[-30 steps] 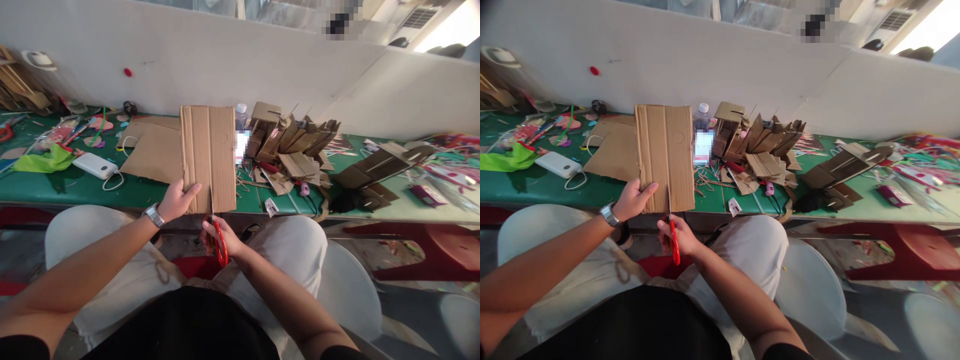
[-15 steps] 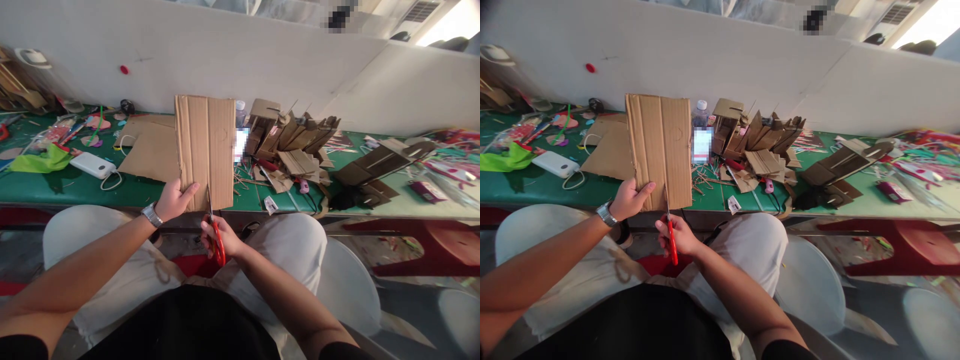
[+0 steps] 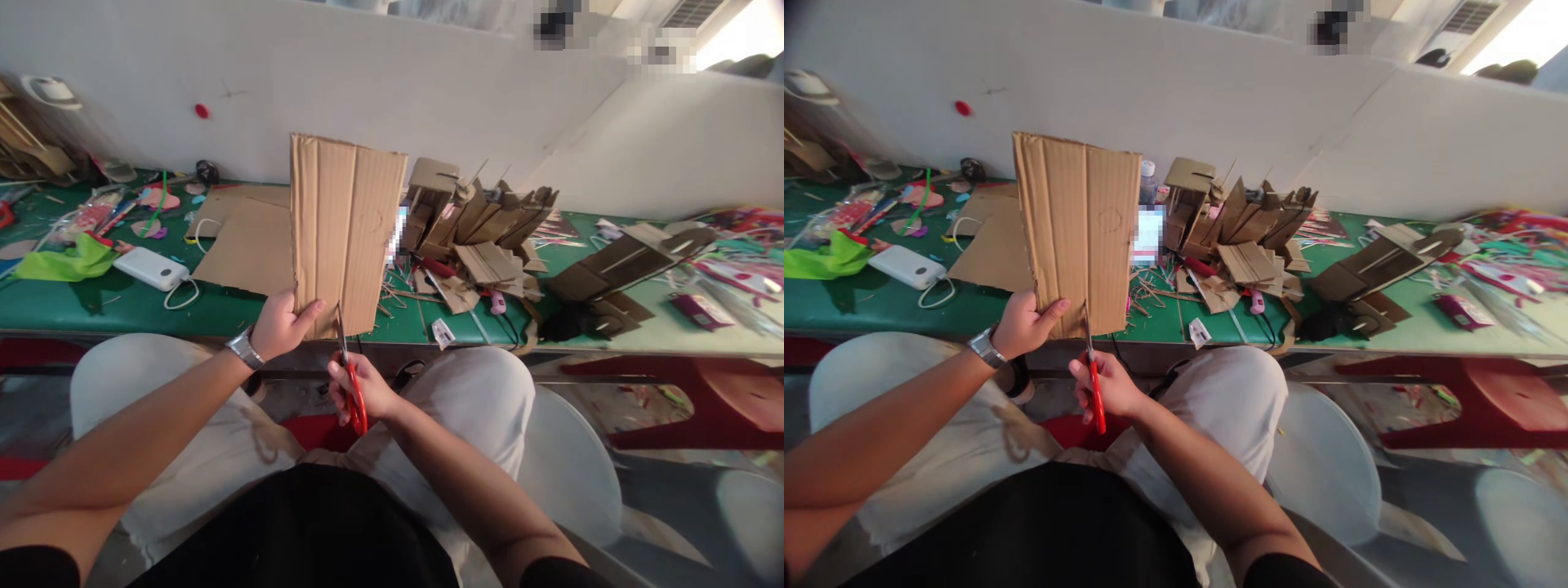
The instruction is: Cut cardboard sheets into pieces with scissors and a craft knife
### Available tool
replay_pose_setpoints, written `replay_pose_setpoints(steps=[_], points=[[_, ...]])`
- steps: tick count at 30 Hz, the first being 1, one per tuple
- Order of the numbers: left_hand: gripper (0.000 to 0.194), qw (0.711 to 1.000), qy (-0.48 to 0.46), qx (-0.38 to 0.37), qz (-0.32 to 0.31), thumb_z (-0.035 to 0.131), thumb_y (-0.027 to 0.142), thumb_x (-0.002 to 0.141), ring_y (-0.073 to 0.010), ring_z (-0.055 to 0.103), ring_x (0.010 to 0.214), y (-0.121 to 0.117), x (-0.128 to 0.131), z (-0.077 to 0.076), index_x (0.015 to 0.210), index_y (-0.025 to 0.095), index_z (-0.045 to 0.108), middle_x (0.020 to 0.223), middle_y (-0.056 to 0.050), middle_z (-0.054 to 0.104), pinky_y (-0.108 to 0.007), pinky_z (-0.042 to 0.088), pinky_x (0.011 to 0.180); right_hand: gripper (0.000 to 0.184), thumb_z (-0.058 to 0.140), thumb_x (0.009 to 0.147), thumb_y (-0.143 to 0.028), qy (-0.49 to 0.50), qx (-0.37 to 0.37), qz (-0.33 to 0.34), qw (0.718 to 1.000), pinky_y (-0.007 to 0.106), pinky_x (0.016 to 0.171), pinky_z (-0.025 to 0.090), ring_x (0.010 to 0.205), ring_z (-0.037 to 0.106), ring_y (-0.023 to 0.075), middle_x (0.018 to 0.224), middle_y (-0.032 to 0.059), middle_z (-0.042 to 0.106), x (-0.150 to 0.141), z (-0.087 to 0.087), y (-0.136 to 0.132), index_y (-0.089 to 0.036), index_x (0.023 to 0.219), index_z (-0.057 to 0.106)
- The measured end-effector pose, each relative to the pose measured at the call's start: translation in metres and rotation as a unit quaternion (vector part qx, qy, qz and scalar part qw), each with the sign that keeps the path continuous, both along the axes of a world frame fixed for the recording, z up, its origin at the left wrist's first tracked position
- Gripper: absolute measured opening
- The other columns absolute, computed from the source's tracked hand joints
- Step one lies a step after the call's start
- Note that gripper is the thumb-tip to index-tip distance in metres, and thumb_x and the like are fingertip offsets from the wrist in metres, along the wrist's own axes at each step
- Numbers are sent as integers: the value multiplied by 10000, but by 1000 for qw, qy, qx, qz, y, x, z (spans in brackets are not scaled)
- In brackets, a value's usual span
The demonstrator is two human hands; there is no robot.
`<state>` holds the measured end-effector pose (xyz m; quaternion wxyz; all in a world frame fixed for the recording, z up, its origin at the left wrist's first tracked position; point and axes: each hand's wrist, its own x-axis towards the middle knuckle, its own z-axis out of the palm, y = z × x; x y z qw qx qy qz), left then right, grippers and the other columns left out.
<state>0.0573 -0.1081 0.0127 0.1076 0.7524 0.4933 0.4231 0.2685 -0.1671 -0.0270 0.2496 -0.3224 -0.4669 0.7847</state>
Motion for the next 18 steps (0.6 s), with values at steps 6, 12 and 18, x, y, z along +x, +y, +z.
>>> replay_pose_setpoints(steps=[6,12,18], points=[[359,997,59,39,-11,576,450,1029,-305,781,924,3,-4,0,1037,150,773,970,-164,821,-369,583,794,655,725,800,-827,12,-12,2,1000,216,326,487,324,573,138,491,-79,613,0,0,0,-244,879,439],[327,986,106,98,-78,542,391,1070,-270,772,931,6,-5,2,1085,161,774,951,-132,806,-326,577,821,654,701,815,-837,17,-18,5,1000,216,351,506,334,597,145,486,-67,626,0,-3,-1,-241,878,439],[341,976,125,160,-74,510,387,1089,-231,723,766,5,-5,5,1001,163,750,836,-99,758,-309,521,685,630,710,840,-806,47,-21,16,999,238,372,541,334,587,146,486,-73,620,0,-6,0,-245,891,427]])
